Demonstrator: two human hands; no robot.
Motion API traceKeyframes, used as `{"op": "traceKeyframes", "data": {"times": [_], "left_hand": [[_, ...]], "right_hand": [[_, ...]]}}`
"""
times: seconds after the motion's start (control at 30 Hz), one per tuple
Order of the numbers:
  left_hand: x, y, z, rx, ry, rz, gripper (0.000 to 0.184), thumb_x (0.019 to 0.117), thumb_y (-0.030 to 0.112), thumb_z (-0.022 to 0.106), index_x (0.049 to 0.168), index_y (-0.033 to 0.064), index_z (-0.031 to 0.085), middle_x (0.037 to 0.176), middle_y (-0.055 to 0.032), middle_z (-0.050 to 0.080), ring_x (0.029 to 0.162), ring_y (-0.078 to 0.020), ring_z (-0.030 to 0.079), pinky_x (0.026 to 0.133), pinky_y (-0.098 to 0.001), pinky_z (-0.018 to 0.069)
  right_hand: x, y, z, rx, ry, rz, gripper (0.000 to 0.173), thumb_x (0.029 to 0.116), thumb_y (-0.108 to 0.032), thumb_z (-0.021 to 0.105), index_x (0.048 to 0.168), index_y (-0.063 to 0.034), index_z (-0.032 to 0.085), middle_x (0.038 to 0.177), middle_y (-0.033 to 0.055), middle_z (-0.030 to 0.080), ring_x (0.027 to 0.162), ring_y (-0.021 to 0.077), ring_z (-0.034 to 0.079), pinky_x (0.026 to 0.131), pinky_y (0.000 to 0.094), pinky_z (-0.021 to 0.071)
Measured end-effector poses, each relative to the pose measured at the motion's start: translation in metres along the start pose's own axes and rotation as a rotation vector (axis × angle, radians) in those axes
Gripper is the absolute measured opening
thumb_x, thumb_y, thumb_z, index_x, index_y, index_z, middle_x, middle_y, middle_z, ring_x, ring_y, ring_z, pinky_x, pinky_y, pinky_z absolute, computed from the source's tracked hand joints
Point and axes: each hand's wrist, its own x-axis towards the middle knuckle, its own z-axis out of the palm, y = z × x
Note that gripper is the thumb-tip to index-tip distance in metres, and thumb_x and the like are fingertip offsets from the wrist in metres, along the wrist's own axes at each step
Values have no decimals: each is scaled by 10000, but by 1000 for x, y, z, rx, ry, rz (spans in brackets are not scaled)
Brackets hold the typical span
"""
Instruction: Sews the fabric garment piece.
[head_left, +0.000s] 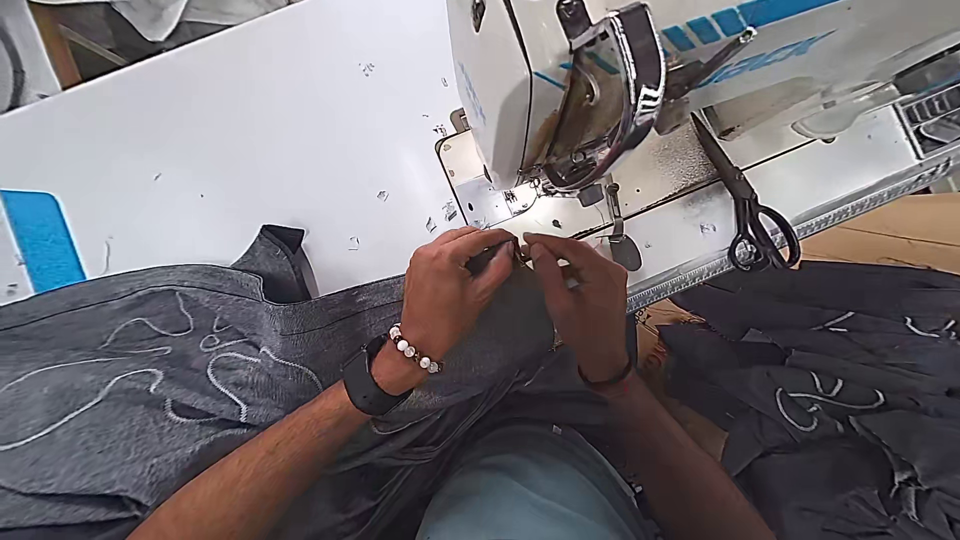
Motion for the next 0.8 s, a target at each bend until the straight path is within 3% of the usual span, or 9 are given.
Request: {"op": "traceKeyframes", "data": {"times": [0.03, 0.1, 0.27, 0.33, 0.4, 0.47, 0.57, 0.7, 0.8], "left_hand": [[1, 0, -1, -26, -3, -13, 188, 997, 264, 641, 1061, 178, 795, 926, 38, 732, 829, -42, 673, 720, -253, 550], [1, 0, -3, -35, 4, -2, 187, 999, 248, 649, 1078, 173, 801, 946, 24, 748, 864, -52, 684, 760, -257, 551], [1, 4, -7, 38, -21, 45, 204, 1004, 236, 639, 1108, 169, 801, 980, 17, 763, 914, -91, 681, 802, -271, 531], [1, 9, -11, 56, -66, 16, 210, 1000, 248, 636, 1105, 177, 803, 949, 29, 769, 863, -72, 682, 763, -270, 531], [1, 11, -13, 53, -90, -47, 183, 983, 277, 659, 1053, 202, 811, 848, 67, 757, 729, -7, 669, 652, -227, 531], [1, 10, -12, 39, -97, -73, 171, 990, 262, 661, 1049, 193, 805, 878, 59, 760, 752, -1, 677, 676, -215, 546], [0, 4, -9, 24, -68, -53, 188, 1001, 262, 637, 1072, 173, 787, 955, 46, 753, 839, -31, 683, 747, -241, 557], [3, 2, -11, 0, -50, -47, 191, 1000, 270, 639, 1070, 173, 787, 954, 46, 755, 851, -34, 686, 762, -248, 561], [1, 2, -11, -2, -57, -26, 185, 994, 255, 643, 1066, 169, 790, 936, 45, 751, 855, -43, 674, 765, -247, 537]], "right_hand": [[4, 0, -3, 81, -40, 79, 177, 1018, -196, 646, 1111, -125, 779, 913, -38, 760, 724, 32, 684, 601, 225, 580], [12, -1, -9, 166, -124, 175, 161, 1005, -220, 685, 1074, -135, 802, 849, -35, 761, 627, 44, 658, 530, 241, 545], [21, -4, -13, 203, -163, 224, 68, 929, -185, 775, 959, -131, 803, 781, -32, 743, 577, 65, 637, 470, 240, 510], [19, -4, -7, 167, -103, 205, 36, 899, -171, 789, 914, -139, 781, 756, -42, 719, 579, 63, 630, 463, 243, 501], [15, -3, 1, 47, -29, 159, 33, 876, -201, 779, 885, -178, 757, 761, -78, 694, 597, 42, 616, 462, 238, 481], [11, -2, 8, -54, 4, 122, 30, 865, -233, 763, 878, -208, 755, 786, -101, 690, 634, 31, 611, 495, 247, 471], [9, -4, 9, -32, -15, 126, 51, 913, -230, 747, 949, -193, 748, 860, -86, 704, 698, 36, 634, 539, 242, 505], [11, -6, -5, 161, -60, 168, 216, 1013, -175, 646, 1204, -105, 718, 960, -12, 750, 709, 61, 687, 558, 227, 567], [13, -7, -9, 155, -87, 174, 186, 958, -222, 744, 1116, -124, 759, 942, -30, 753, 736, 54, 699, 567, 219, 580]]}}
